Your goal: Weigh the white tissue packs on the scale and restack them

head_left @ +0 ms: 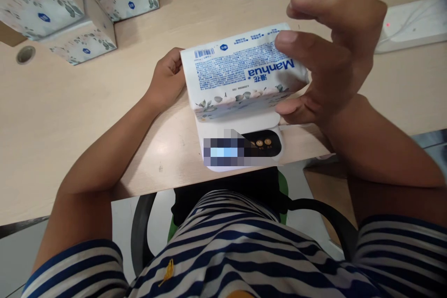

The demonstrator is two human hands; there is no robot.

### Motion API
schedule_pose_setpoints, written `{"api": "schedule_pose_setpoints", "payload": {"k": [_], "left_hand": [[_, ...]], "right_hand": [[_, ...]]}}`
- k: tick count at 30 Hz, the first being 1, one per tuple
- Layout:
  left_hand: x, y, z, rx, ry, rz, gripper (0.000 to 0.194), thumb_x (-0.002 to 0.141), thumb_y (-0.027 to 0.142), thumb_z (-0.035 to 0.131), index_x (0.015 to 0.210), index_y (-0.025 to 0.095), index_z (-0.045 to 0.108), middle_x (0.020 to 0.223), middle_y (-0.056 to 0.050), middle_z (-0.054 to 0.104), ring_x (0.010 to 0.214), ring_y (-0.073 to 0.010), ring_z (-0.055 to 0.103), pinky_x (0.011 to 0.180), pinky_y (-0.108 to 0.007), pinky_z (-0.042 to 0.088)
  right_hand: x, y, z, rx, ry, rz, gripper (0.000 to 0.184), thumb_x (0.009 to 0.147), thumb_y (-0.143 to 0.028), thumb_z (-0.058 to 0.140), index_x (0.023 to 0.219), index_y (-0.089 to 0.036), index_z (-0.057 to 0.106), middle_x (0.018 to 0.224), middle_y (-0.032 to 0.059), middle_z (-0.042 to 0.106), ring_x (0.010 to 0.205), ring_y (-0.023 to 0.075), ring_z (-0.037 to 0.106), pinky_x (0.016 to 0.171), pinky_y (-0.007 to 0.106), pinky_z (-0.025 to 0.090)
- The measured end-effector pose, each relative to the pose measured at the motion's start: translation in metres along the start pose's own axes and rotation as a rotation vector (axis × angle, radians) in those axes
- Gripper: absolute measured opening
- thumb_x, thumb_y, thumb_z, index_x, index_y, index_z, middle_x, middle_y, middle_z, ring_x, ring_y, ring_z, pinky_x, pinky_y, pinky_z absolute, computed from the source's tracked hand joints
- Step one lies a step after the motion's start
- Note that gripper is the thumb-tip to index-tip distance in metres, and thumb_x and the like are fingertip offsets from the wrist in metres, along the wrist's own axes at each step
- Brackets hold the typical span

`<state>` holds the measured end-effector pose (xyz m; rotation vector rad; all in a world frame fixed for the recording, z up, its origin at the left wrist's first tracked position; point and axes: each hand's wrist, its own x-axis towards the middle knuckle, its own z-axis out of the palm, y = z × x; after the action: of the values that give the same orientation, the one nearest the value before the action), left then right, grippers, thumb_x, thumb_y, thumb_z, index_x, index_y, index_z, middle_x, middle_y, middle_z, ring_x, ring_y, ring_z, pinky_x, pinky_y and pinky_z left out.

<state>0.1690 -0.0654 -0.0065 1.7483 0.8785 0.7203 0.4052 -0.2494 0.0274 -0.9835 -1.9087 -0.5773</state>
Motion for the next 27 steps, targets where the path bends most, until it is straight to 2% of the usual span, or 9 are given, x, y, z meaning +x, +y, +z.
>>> {"api": "schedule_pose_setpoints", "payload": {"k": [4,7,10,13,18,20,22,25,27], "left_hand": [[0.001,0.001,-0.001,0.027,-0.013,0.045,0.061,0.107,0.082,0.046,0.093,0.026,0.064,0.081,-0.003,0.07,0.114,-0.0226,0.072,0.096,-0.037,0.058],[0.001,0.002,-0.001,0.011,0.02,0.047,0.068,0.11,0.082,0.034,0.091,0.025,0.065,0.083,-0.005,0.072,0.11,-0.0235,0.075,0.094,-0.038,0.059],[0.0,0.004,-0.001,0.008,0.035,0.049,0.07,0.109,0.082,0.035,0.089,0.023,0.067,0.086,-0.006,0.073,0.108,-0.0243,0.077,0.093,-0.037,0.061],[0.0,0.005,-0.002,-0.014,0.034,0.048,0.071,0.108,0.083,0.037,0.089,0.022,0.069,0.085,-0.006,0.073,0.107,-0.0248,0.079,0.094,-0.036,0.062],[-0.002,0.007,-0.003,-0.056,0.043,0.035,0.075,0.106,0.086,0.035,0.09,0.021,0.069,0.083,-0.006,0.072,0.111,-0.0253,0.079,0.097,-0.037,0.064],[-0.002,0.007,-0.002,-0.056,0.042,0.038,0.078,0.105,0.088,0.033,0.092,0.021,0.07,0.085,-0.006,0.072,0.111,-0.0263,0.079,0.096,-0.04,0.064],[-0.003,0.007,-0.002,-0.068,0.043,0.04,0.078,0.104,0.089,0.035,0.093,0.021,0.071,0.087,-0.007,0.074,0.11,-0.0271,0.079,0.095,-0.04,0.065],[-0.003,0.005,-0.002,-0.091,0.045,0.041,0.075,0.102,0.09,0.04,0.092,0.022,0.071,0.09,-0.009,0.076,0.108,-0.0278,0.079,0.093,-0.04,0.066],[-0.003,0.005,-0.002,-0.101,0.041,0.043,0.076,0.102,0.09,0.04,0.092,0.023,0.071,0.091,-0.01,0.077,0.108,-0.0284,0.079,0.092,-0.042,0.066]], "right_hand": [[0.0,0.0,-0.001,0.101,-0.002,0.146,0.059,0.105,-0.082,0.04,0.161,-0.066,0.047,0.162,-0.018,0.059,0.141,0.0333,0.071,0.131,0.061,0.042],[0.0,0.001,0.0,0.126,-0.007,0.171,0.059,0.104,-0.082,0.042,0.161,-0.065,0.048,0.162,-0.0157,0.059,0.141,0.0346,0.069,0.13,0.063,0.042],[-0.001,0.007,0.003,0.177,0.03,0.2,0.057,0.103,-0.082,0.044,0.154,-0.06,0.058,0.159,-0.0139,0.061,0.145,0.0354,0.066,0.123,0.059,0.049],[-0.005,0.018,0.007,0.252,0.033,0.272,0.069,0.099,-0.091,0.037,0.15,-0.054,0.064,0.16,-0.0115,0.058,0.154,0.0378,0.056,0.121,0.055,0.049],[-0.011,0.035,0.01,0.448,-0.204,0.221,0.081,0.107,-0.086,0.023,0.174,-0.043,0.036,0.177,-0.001,0.039,0.166,0.0298,0.04,0.132,0.051,0.048],[-0.01,0.035,0.009,0.485,-0.262,0.239,0.08,0.109,-0.082,0.018,0.172,-0.039,0.042,0.177,0.0021,0.041,0.167,0.029,0.038,0.136,0.055,0.043],[-0.009,0.032,0.007,0.475,-0.297,0.328,0.088,0.105,-0.087,0.017,0.166,-0.036,0.054,0.176,0.0045,0.043,0.168,0.0319,0.037,0.139,0.06,0.039],[-0.009,0.027,0.005,0.456,-0.313,0.458,0.101,0.092,-0.101,0.015,0.156,-0.04,0.063,0.177,0.0,0.042,0.169,0.0351,0.036,0.14,0.062,0.036],[-0.009,0.026,0.005,0.468,-0.291,0.502,0.099,0.09,-0.103,0.013,0.154,-0.046,0.064,0.176,-0.0064,0.044,0.17,0.0338,0.034,0.143,0.061,0.031]]}}
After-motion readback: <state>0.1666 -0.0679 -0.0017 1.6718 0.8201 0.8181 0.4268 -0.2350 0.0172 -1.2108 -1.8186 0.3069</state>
